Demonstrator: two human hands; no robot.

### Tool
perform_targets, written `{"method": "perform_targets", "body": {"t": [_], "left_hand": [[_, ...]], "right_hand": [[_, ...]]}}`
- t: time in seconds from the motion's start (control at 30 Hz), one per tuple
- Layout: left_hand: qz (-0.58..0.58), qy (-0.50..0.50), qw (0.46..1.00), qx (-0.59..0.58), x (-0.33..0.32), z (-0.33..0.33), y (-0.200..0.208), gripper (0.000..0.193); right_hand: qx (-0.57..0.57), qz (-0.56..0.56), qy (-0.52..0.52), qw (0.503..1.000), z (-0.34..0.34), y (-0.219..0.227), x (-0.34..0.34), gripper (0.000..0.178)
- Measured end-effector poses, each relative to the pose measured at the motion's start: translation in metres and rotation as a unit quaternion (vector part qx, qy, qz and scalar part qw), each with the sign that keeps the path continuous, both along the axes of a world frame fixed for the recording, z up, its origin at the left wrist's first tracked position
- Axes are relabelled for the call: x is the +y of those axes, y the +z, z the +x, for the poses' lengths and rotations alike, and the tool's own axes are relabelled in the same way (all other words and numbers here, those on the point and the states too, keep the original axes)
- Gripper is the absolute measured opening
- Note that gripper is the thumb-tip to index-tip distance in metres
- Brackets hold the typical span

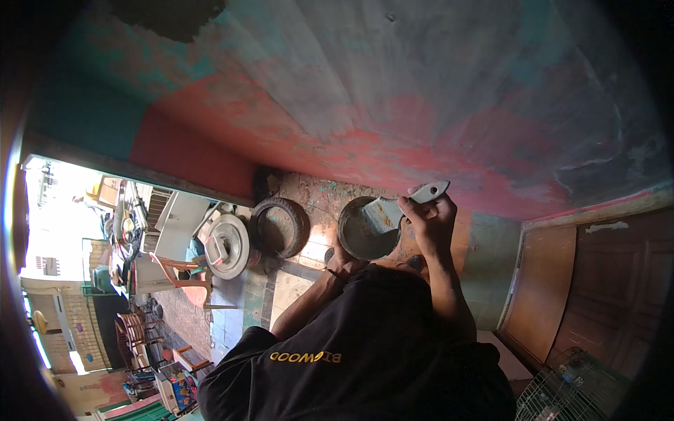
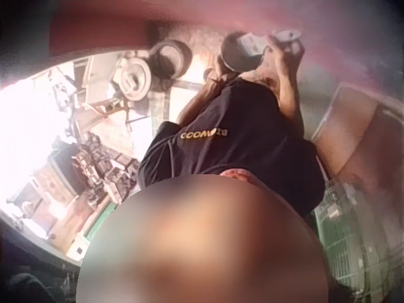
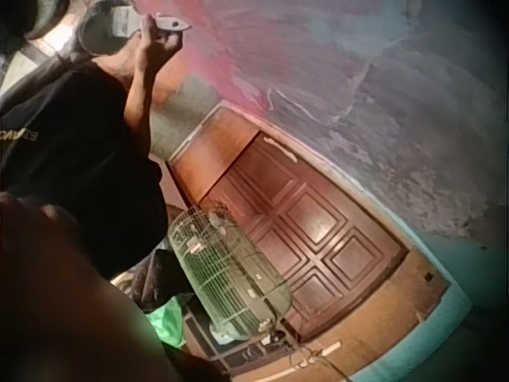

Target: The person paints a concrete wall with white paint using a brush, dipping the brush into a paint bucket and applying paint to the wall in strokes.

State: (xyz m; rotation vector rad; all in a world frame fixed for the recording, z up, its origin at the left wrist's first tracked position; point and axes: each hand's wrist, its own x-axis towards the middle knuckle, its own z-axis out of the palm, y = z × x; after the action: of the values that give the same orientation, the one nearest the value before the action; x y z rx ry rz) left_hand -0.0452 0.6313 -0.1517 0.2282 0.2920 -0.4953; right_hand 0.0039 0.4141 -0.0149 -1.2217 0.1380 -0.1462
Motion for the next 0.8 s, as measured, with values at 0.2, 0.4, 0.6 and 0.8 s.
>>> {"method": "perform_targets", "body": {"t": [0.2, 0.4, 0.6, 0.8], "left_hand": [[0.007, -0.02, 1.0, -0.014, 0.03, 0.003, -0.048, 0.082], [0.063, -0.059, 0.996, -0.018, 0.077, 0.023, -0.118, 0.083], [0.123, -0.09, 0.988, -0.034, 0.11, 0.043, -0.163, 0.086], [0.107, -0.097, 0.989, 0.012, 0.129, 0.039, -0.163, 0.084]], "right_hand": [[0.019, 0.036, -0.029, 0.999, -0.002, -0.046, 0.019, 0.024], [0.035, 0.121, -0.068, 0.99, 0.0, -0.136, 0.05, 0.02], [0.028, 0.191, -0.101, 0.976, 0.001, -0.207, 0.081, 0.018], [0.035, 0.206, -0.147, 0.967, -0.016, -0.209, 0.096, 0.019]]}}
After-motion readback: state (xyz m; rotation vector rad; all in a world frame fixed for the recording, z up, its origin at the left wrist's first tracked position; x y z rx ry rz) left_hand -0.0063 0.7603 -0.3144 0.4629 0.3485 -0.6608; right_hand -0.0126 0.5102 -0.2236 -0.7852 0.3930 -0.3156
